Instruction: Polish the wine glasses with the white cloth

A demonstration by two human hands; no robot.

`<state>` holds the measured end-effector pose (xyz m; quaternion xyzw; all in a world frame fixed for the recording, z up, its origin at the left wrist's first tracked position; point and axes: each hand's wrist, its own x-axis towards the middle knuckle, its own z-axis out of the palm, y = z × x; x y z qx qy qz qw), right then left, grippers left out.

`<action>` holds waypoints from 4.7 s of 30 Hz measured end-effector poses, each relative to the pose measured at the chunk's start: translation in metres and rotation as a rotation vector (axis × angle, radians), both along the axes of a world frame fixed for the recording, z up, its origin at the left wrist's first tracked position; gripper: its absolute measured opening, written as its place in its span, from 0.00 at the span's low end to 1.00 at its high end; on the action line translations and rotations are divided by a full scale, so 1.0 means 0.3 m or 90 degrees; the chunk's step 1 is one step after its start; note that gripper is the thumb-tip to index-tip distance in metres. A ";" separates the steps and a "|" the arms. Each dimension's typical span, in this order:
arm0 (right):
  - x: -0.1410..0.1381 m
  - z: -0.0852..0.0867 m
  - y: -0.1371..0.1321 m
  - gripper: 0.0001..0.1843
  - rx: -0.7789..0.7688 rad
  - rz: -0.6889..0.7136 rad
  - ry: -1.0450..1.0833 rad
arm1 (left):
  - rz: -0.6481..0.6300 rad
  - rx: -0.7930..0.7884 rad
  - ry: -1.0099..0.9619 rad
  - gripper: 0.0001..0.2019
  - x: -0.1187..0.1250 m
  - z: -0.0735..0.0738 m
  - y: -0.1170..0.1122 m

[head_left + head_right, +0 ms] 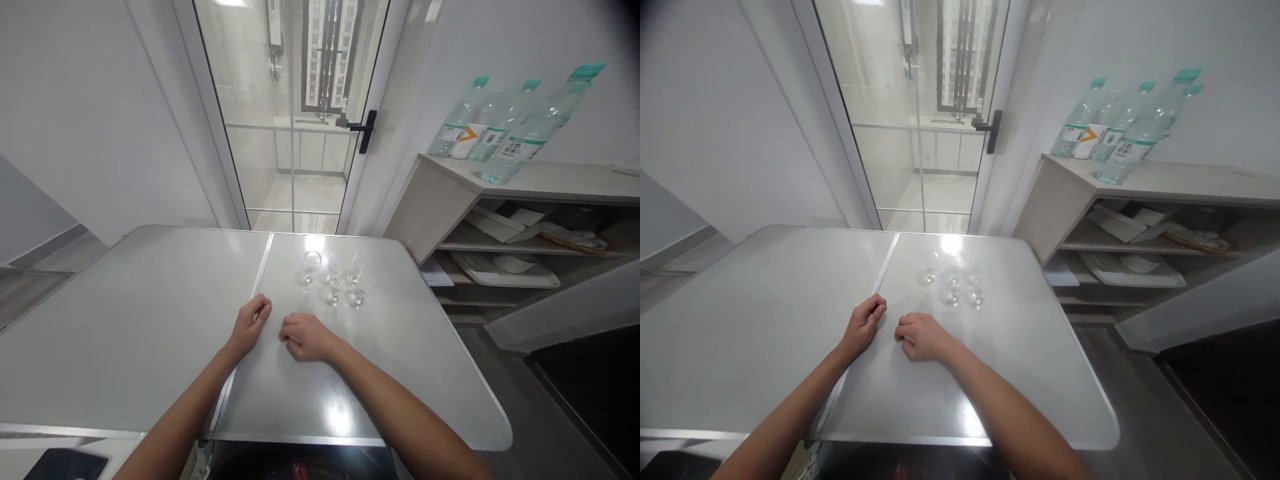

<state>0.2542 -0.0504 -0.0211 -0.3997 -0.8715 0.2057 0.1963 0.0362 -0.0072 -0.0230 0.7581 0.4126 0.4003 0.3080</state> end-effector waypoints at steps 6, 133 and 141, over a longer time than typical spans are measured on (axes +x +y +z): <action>0.016 -0.018 0.019 0.13 -0.084 0.022 0.119 | -0.107 -0.096 0.230 0.12 0.026 -0.005 0.001; 0.081 -0.024 0.063 0.12 -0.295 0.119 0.387 | -0.459 0.199 0.652 0.29 0.666 0.509 0.267; 0.085 -0.019 0.062 0.12 -0.285 0.131 0.386 | -0.453 0.149 0.619 0.26 0.646 0.505 0.294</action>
